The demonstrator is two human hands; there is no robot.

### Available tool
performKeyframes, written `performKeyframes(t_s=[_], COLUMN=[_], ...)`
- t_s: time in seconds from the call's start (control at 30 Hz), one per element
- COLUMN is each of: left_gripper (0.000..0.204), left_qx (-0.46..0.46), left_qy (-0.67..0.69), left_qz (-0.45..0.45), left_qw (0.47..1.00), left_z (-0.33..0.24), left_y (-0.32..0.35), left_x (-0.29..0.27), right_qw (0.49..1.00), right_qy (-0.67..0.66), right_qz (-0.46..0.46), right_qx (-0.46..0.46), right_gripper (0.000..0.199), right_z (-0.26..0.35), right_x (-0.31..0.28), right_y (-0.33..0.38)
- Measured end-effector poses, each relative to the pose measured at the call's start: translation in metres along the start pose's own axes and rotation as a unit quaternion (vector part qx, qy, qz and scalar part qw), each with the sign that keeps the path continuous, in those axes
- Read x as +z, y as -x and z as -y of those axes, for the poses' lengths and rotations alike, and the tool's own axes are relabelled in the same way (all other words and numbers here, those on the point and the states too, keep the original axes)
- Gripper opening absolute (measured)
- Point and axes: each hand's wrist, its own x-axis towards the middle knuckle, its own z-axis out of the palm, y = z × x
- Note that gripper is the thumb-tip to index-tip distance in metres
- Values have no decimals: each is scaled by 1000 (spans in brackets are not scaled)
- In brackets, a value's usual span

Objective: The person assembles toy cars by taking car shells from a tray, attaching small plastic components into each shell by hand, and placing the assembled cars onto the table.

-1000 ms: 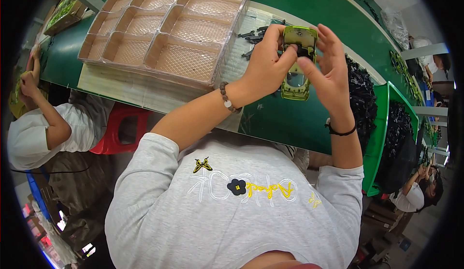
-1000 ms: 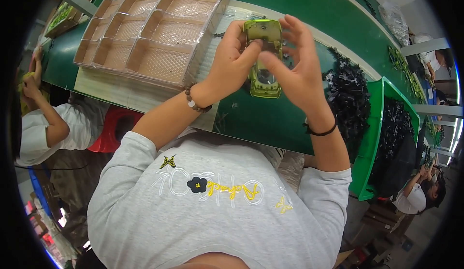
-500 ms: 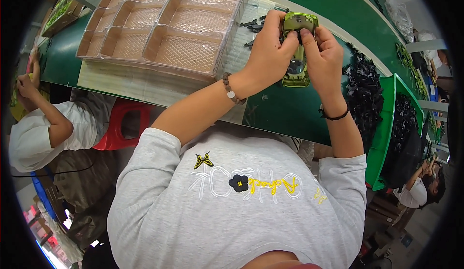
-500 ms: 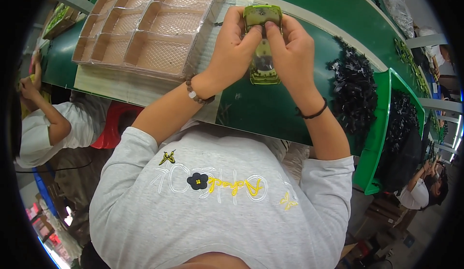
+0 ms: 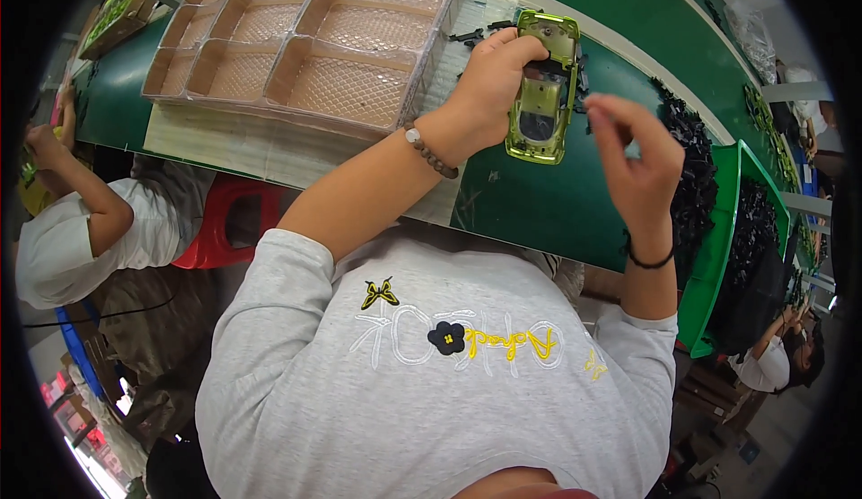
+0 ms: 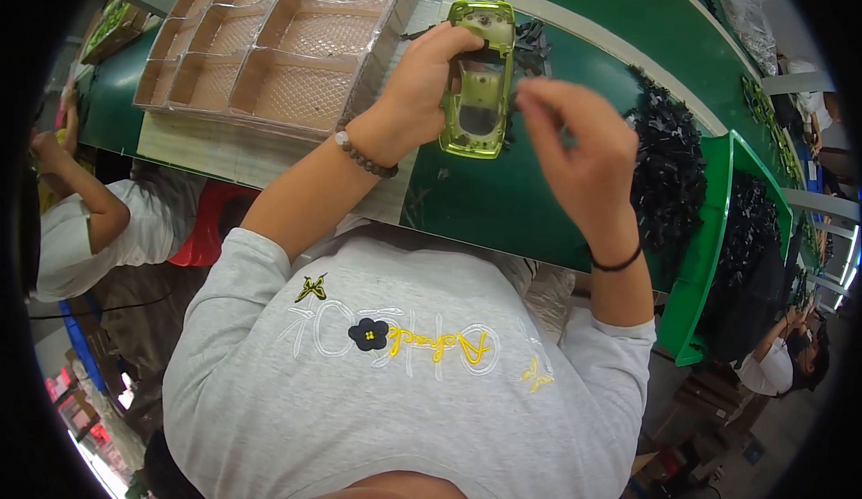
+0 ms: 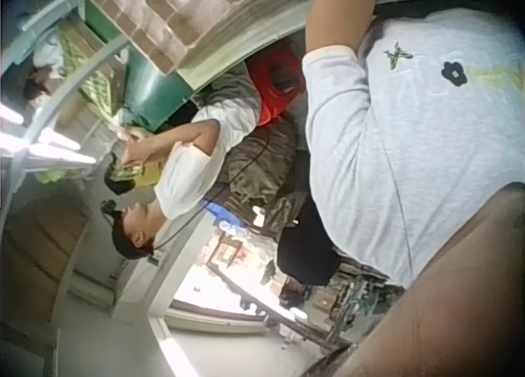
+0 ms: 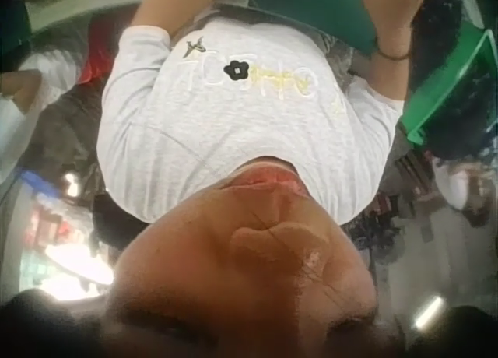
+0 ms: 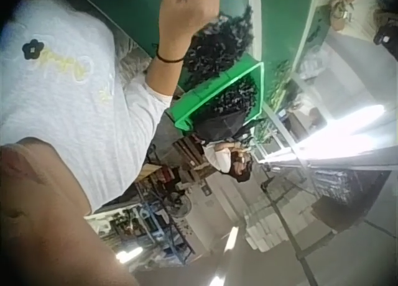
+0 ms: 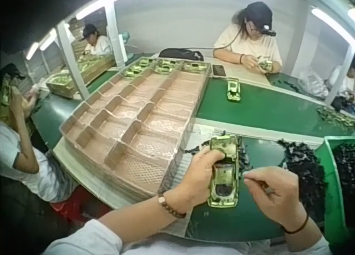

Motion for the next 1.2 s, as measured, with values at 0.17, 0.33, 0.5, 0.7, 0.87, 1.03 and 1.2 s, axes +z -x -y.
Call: performKeyframes(t_s=[0.17,0.33,0.5,0.7,0.87,1.03,1.2], left_gripper=[21,27,24,22,27,27,35], left_qx=[-83,-78,27,120,164,173,131], left_qy=[81,95,-55,-131,7,14,-44], left_qz=[25,54,67,61,-33,-57,4], left_qw=[993,991,996,982,986,983,990], left_z=[7,8,11,15,12,8,11], left_y=[-4,-5,10,13,3,-7,-3], left_x=[-8,-6,3,1,-7,-10,-6], right_qw=[990,981,964,992,997,974,985], right_qy=[53,102,130,72,0,116,90], right_qz=[89,156,222,93,-50,-50,-110], right_qx=[-98,-56,-60,-42,-51,190,102], right_gripper=[19,12,7,11,17,16,22], right_z=[13,17,12,-5,-13,-70,-66], right_x=[9,18,23,51,41,-9,5], right_y=[13,10,11,28,22,8,8])
